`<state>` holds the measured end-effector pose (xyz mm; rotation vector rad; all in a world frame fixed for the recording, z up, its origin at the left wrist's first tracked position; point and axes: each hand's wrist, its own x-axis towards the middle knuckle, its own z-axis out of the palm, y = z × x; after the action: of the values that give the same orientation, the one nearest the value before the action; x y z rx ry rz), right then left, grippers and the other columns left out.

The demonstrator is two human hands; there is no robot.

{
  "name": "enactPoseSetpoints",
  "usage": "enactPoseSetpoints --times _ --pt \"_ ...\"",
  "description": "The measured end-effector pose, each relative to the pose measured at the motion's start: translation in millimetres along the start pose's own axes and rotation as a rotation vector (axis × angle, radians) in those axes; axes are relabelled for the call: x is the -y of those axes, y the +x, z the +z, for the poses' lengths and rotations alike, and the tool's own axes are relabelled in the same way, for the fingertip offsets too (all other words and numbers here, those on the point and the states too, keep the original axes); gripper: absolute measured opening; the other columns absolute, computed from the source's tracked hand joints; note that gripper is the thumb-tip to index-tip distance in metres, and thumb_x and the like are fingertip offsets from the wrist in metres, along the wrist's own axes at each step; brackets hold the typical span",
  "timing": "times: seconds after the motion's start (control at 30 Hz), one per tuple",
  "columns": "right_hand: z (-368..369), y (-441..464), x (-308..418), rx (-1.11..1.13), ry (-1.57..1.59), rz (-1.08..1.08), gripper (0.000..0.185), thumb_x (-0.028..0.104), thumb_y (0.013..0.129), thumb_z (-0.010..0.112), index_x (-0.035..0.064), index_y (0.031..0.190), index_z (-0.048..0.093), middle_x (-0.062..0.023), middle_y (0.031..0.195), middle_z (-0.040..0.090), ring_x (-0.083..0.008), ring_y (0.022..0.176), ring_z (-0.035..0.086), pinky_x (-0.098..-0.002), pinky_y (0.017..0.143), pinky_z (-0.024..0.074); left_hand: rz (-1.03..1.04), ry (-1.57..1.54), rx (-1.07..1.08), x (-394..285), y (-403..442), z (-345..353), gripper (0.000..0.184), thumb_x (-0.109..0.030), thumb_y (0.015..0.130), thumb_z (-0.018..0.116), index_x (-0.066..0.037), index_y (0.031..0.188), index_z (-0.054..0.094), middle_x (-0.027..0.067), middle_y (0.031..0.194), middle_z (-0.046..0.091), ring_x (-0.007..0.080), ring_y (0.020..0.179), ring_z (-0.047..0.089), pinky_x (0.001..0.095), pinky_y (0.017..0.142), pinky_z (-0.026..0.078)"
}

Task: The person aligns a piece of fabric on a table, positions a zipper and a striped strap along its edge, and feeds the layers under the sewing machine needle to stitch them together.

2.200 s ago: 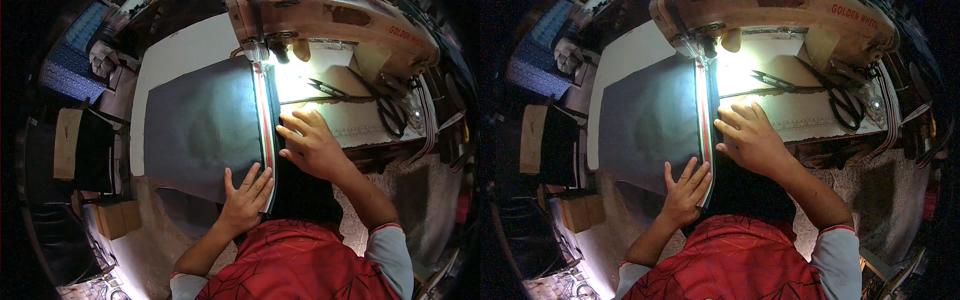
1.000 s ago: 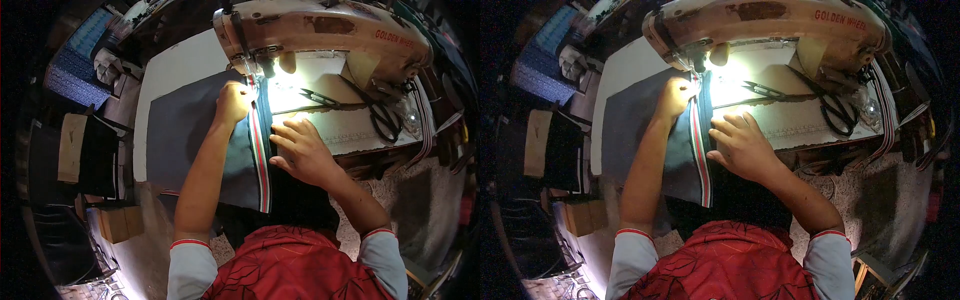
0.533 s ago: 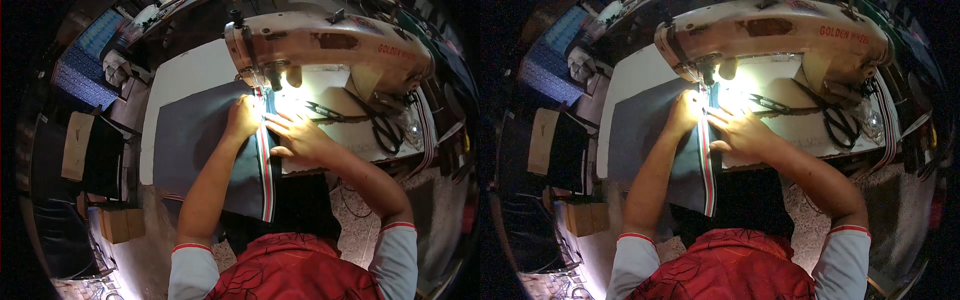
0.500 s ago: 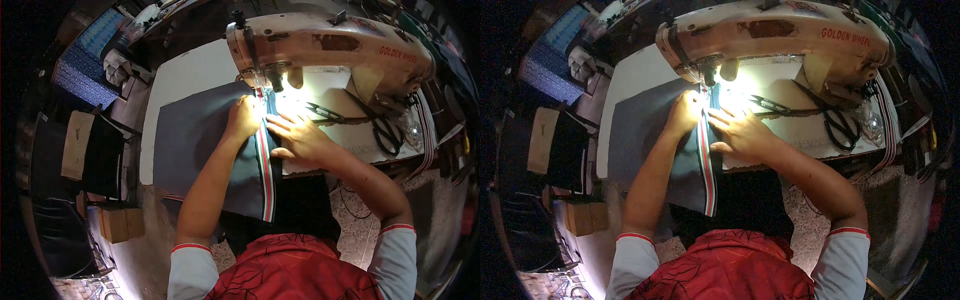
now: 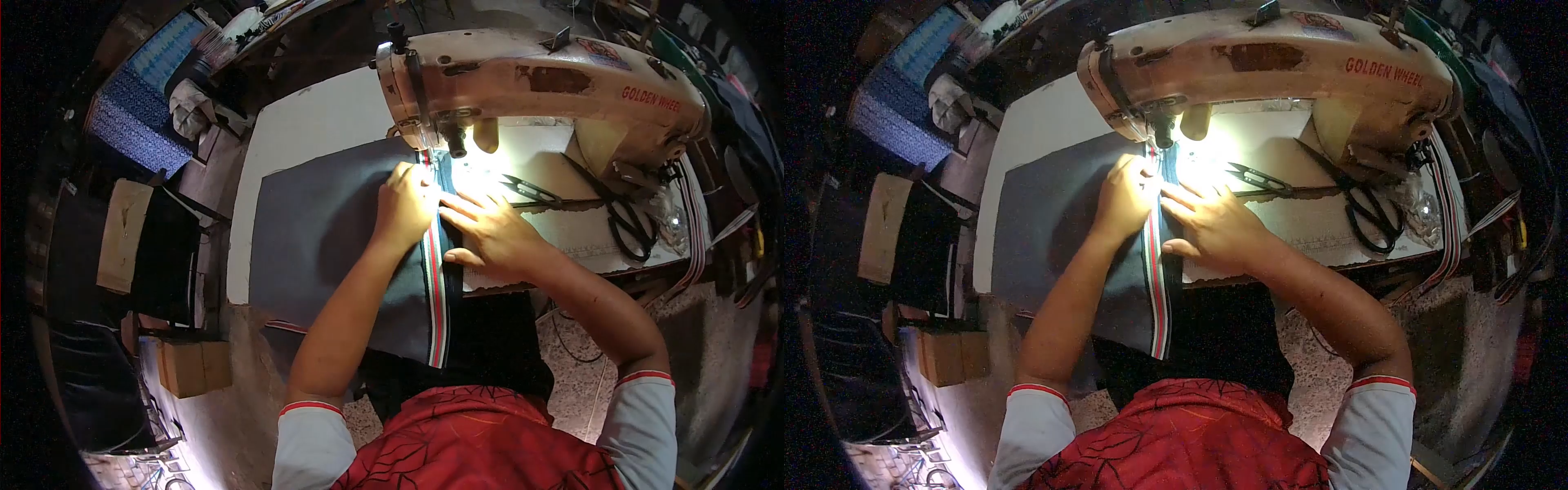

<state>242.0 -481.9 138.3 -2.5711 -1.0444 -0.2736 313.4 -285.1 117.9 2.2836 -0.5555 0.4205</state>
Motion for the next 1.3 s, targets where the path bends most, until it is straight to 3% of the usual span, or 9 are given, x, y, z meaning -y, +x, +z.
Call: enactPoseSetpoints --times 0.23,0.43,0.7,0.9,1.0,1.07,1.2,1.27,1.3 --pt "-8 -10 11 0.100 0.111 0.047 0.074 0.048 0.086 0.069 -0.0002 0.139 0.050 -0.0167 0.150 0.045 -0.0342 0.126 0.049 -0.0461 0.108 0.0360 0.075 0.143 -0.076 -15 -19 -4 0.020 -0.007 0.080 0.064 0.001 0.098 0.063 0.0190 0.101 0.064 0.0394 0.097 0.061 0.0451 0.086 0.050" --pt "-3 -15 19 0.052 0.051 0.012 0.076 0.046 0.087 0.068 -0.0034 0.141 0.047 -0.0206 0.148 0.047 -0.0369 0.137 0.043 -0.0490 0.111 0.0324 0.021 0.045 0.020 -35 -44 -30 0.030 -0.016 0.083 0.070 0.002 0.107 0.064 0.0207 0.114 0.065 0.0382 0.108 0.061 0.0424 0.097 0.048" --pt "-18 -31 21 -0.033 0.331 0.099 0.060 0.022 0.089 0.072 0.0029 0.141 0.050 -0.0192 0.149 0.047 -0.0358 0.142 0.039 -0.0496 0.116 0.0304 0.119 0.405 0.424 -77 -132 -56 0.102 -0.057 0.080 0.072 0.006 0.149 0.033 0.0217 0.158 0.032 0.0380 0.148 0.026 0.0625 0.117 0.017" --pt "-92 -122 -10 -0.597 0.254 0.591 0.034 0.010 0.089 0.071 0.0012 0.122 0.066 -0.0157 0.121 0.068 -0.0289 0.109 0.065 -0.0367 0.097 0.0498 0.083 0.347 0.314 -78 -127 -56 0.071 -0.051 0.081 0.074 0.000 0.128 0.055 0.0195 0.140 0.051 0.0372 0.136 0.042 0.0613 0.115 0.022" --pt "-135 -186 -66 -0.873 -0.030 0.946 0.042 0.025 0.090 0.070 -0.0048 0.119 0.066 -0.0216 0.114 0.069 -0.0328 0.105 0.067 -0.0414 0.092 0.0519 0.104 0.296 0.166 -72 -111 -49 0.052 -0.043 0.084 0.073 -0.002 0.113 0.059 0.0169 0.127 0.057 0.0363 0.126 0.049 0.0583 0.111 0.028" --pt "-144 -246 -117 -0.753 -0.347 1.145 0.041 0.027 0.092 0.068 -0.0061 0.116 0.068 -0.0238 0.109 0.069 -0.0406 0.102 0.066 -0.0472 0.091 0.0515 0.148 0.286 0.048 -75 -108 -45 0.044 -0.038 0.085 0.073 -0.003 0.107 0.060 0.0155 0.121 0.059 0.0358 0.121 0.052 0.0567 0.109 0.031" --pt "-148 -283 -143 -0.387 -0.303 1.421 0.041 0.033 0.091 0.070 -0.0031 0.111 0.070 -0.0239 0.103 0.070 -0.0392 0.095 0.067 -0.0471 0.082 0.0510 0.185 0.120 -0.009 -92 -114 -44 0.031 -0.020 0.082 0.074 -0.002 0.104 0.061 0.0152 0.121 0.060 0.0355 0.114 0.054 0.0497 0.102 0.037" --pt "-138 -294 -167 -0.485 -0.470 1.314 0.036 0.030 0.090 0.072 -0.0028 0.105 0.071 -0.0217 0.096 0.071 -0.0357 0.088 0.069 -0.0464 0.077 0.0515 0.164 0.007 0.059 -101 -121 -44 0.028 -0.017 0.080 0.076 -0.003 0.100 0.062 0.0147 0.120 0.060 0.0344 0.113 0.055 0.0477 0.101 0.038" --pt "-142 -294 -178 -0.470 -0.268 1.388 0.034 0.029 0.089 0.074 -0.0028 0.100 0.072 -0.0208 0.091 0.072 -0.0336 0.084 0.069 -0.0460 0.074 0.0517 0.152 -0.022 0.055 -102 -123 -43 0.027 -0.013 0.078 0.076 -0.003 0.099 0.063 0.0136 0.118 0.061 0.0335 0.112 0.055 0.0472 0.101 0.038"
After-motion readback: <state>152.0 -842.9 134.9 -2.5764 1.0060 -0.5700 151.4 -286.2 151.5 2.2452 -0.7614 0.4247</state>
